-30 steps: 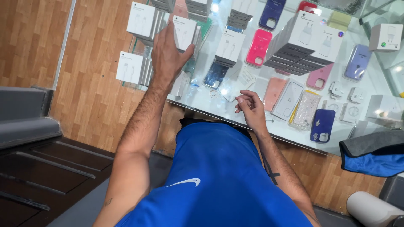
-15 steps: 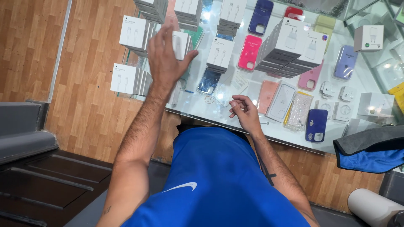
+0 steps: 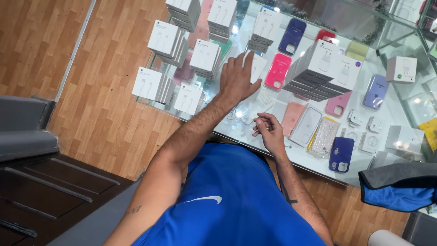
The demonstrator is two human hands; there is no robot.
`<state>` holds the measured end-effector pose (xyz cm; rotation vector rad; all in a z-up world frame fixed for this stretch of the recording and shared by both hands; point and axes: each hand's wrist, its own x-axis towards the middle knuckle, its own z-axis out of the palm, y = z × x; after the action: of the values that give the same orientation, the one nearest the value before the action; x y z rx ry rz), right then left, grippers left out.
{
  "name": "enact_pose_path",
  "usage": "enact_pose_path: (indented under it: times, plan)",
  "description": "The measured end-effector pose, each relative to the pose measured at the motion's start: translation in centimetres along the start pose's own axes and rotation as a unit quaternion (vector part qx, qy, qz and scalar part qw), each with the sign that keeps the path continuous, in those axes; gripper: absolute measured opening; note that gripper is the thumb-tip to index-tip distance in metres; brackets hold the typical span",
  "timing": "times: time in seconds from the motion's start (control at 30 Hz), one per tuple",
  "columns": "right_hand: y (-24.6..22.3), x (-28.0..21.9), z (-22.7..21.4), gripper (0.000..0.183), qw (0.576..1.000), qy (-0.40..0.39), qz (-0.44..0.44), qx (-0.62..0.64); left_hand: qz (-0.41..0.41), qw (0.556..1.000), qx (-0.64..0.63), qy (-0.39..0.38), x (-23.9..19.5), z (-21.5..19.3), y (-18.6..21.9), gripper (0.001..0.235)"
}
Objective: The person organizes stacks of small white boxes on a glass display counter. They pick up individual boxes, examine them, and place them back into neat piles. The person also handles a small white power adapter and a green box, moving them around the display area.
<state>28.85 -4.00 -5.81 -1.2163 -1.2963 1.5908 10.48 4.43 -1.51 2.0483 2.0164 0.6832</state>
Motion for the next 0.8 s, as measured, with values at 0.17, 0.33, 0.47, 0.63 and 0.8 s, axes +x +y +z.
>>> enact_pose_path:
  times: [0.17, 0.33, 0.47, 0.63, 0.8]
  plan:
    - [0.1, 0.1, -0.1, 0.027, 1.000, -0.002, 0.010, 0.009, -0.009, 0.997, -0.038, 0.061, 0.0, -1.8, 0.2, 0.069]
    - [-0.9, 0.0, 0.1, 0.027, 1.000, -0.006, 0.024, -0.019, -0.040, 0.988, 0.021, 0.150, 3.8, -3.5, -3.8, 0.078]
    - [-0.7, -0.1, 0.0, 0.027, 1.000, -0.002, 0.029, -0.012, -0.122, 0.982, 0.016, 0.142, 7.8, -5.0, -7.6, 0.085]
    - [-0.4, -0.1, -0.1, 0.026, 1.000, 0.006, 0.020, 0.000, -0.100, 0.986, 0.040, 0.128, 10.4, -3.8, -10.7, 0.077]
    - [-0.5, 0.0, -0.1, 0.026, 1.000, 0.003, 0.027, 0.004, -0.087, 0.985, 0.064, 0.138, 11.2, -2.4, -11.7, 0.079]
